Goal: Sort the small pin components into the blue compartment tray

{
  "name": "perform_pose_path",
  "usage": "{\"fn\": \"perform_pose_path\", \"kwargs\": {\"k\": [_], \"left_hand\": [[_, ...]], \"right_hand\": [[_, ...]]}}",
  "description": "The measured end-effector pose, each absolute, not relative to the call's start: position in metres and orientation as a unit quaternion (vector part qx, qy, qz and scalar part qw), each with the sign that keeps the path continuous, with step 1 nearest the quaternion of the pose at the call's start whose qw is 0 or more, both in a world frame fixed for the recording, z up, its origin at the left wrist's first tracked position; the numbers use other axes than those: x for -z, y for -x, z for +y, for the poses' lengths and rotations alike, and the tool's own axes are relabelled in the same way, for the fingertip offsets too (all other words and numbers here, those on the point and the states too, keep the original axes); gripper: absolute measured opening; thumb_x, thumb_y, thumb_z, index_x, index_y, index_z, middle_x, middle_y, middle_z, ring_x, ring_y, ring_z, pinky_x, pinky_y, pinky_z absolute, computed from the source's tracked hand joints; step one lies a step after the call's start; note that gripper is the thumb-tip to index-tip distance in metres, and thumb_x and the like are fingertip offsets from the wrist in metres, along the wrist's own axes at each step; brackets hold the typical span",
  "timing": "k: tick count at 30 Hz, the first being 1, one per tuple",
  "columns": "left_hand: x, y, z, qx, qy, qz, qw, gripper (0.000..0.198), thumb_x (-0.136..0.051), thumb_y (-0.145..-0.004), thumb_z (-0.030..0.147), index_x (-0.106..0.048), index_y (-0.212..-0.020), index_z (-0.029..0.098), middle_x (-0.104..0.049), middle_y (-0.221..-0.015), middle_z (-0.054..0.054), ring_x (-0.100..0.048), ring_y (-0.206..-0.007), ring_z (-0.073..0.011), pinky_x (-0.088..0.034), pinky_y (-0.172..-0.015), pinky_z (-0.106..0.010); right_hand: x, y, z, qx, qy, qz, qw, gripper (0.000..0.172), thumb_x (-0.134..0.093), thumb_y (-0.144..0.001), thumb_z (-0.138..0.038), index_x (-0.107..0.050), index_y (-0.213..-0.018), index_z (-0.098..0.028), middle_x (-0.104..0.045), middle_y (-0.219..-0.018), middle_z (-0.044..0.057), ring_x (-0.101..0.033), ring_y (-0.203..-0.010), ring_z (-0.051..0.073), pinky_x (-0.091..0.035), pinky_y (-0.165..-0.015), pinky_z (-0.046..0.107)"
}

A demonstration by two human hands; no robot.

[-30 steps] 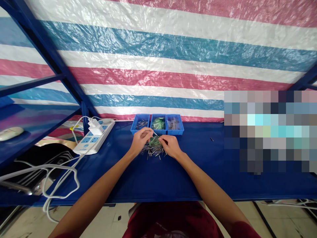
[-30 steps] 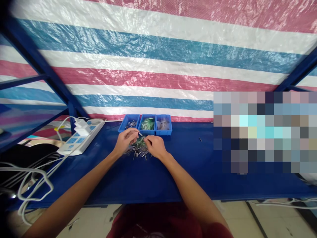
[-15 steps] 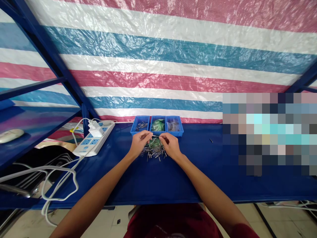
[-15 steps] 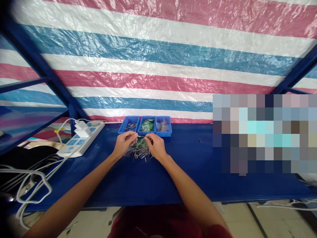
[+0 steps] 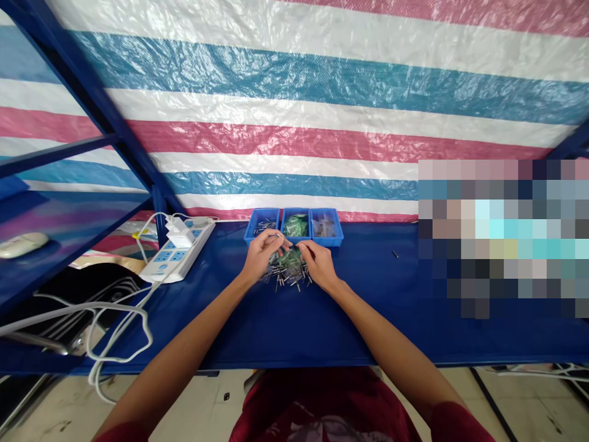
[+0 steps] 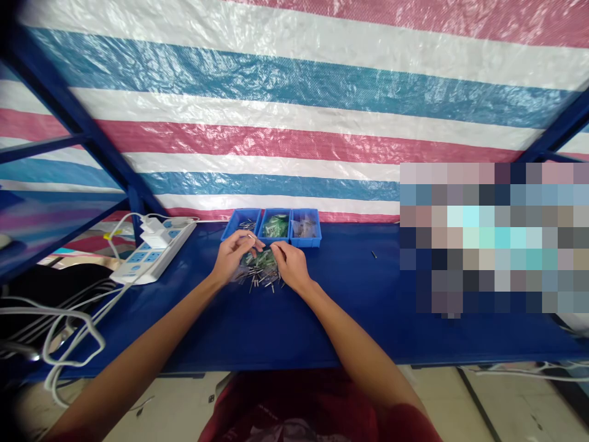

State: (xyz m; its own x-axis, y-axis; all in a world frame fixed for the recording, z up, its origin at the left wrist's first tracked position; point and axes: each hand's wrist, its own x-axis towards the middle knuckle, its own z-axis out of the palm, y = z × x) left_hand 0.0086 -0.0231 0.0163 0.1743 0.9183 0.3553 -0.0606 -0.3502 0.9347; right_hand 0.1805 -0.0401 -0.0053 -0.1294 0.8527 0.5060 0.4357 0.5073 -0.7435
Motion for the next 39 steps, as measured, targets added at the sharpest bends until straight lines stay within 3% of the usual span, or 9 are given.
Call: {"fn": "perform_pose_path", "kwargs": {"k": [4, 8, 12, 18, 22, 30, 39], "left_hand": [[-0.015, -0.007, -0.023, -0.498, -0.657, 0.387, 0.414, 0.029, -0.063, -0.082, 0.04, -0.066, -0.097, 0.016, -0.059, -0.065, 0.001, -0.051, -0.053, -0.0104, -0.043, -0.053, -0.023], [-0.013, -0.006, -0.022, -0.48, -0.677, 0.418, 0.37, 0.032, -0.065, -0.08, 0.039, -0.068, -0.102, 0.016, -0.051, -0.062, 0.004, -0.043, -0.05, -0.0084, -0.039, -0.05, -0.022], [-0.015, -0.006, -0.023, -0.485, -0.67, 0.413, 0.382, 0.036, -0.066, -0.08, 0.039, -0.062, -0.11, 0.018, -0.053, -0.059, 0.005, -0.044, -0.047, -0.008, -0.039, -0.049, -0.02], [-0.012, -0.002, -0.021, -0.473, -0.682, 0.428, 0.357, 0.029, -0.063, -0.081, 0.043, -0.069, -0.089, 0.015, -0.062, -0.065, -0.001, -0.049, -0.05, -0.0098, -0.041, -0.049, -0.021], [-0.009, -0.001, -0.019, -0.465, -0.695, 0.411, 0.363, 0.032, -0.058, -0.085, 0.044, -0.07, -0.092, 0.015, -0.065, -0.073, -0.004, -0.052, -0.056, -0.0112, -0.044, -0.053, -0.023], [-0.014, -0.002, -0.025, -0.438, -0.691, 0.38, 0.431, 0.034, -0.053, -0.089, 0.043, -0.059, -0.109, 0.016, -0.049, -0.05, 0.005, -0.04, -0.045, -0.0091, -0.033, -0.047, -0.021], [-0.017, -0.008, -0.031, -0.417, -0.688, 0.382, 0.454, 0.034, -0.053, -0.089, 0.047, -0.055, -0.108, 0.018, -0.048, -0.047, 0.007, -0.038, -0.04, -0.0085, -0.031, -0.044, -0.02]], "right_hand": [[0.005, -0.181, -0.04, -0.202, 0.458, -0.72, 0.481, 0.038, -0.037, -0.096, -0.041, -0.067, -0.094, -0.018, -0.065, -0.072, 0.003, -0.059, -0.066, 0.016, -0.043, -0.067, 0.025], [0.004, -0.183, -0.041, -0.189, 0.463, -0.709, 0.497, 0.037, -0.036, -0.096, -0.039, -0.067, -0.095, -0.018, -0.066, -0.074, 0.004, -0.06, -0.068, 0.017, -0.043, -0.068, 0.025], [0.003, -0.183, -0.041, -0.189, 0.465, -0.702, 0.505, 0.036, -0.037, -0.096, -0.038, -0.067, -0.094, -0.018, -0.066, -0.075, 0.004, -0.061, -0.069, 0.017, -0.044, -0.068, 0.026], [0.004, -0.183, -0.041, -0.19, 0.463, -0.702, 0.506, 0.036, -0.037, -0.096, -0.038, -0.067, -0.093, -0.018, -0.067, -0.076, 0.004, -0.061, -0.069, 0.017, -0.044, -0.067, 0.026], [0.002, -0.182, -0.042, -0.191, 0.46, -0.701, 0.51, 0.034, -0.039, -0.095, -0.037, -0.067, -0.092, -0.018, -0.067, -0.076, 0.004, -0.058, -0.065, 0.016, -0.044, -0.067, 0.026], [0.004, -0.18, -0.042, -0.208, 0.427, -0.73, 0.491, 0.029, -0.051, -0.09, -0.04, -0.068, -0.098, -0.018, -0.065, -0.075, 0.003, -0.053, -0.057, 0.013, -0.045, -0.062, 0.025], [0.009, -0.178, -0.042, -0.207, 0.402, -0.752, 0.48, 0.027, -0.048, -0.092, -0.039, -0.067, -0.09, -0.019, -0.067, -0.079, 0.004, -0.058, -0.067, 0.014, -0.046, -0.068, 0.025]]}}
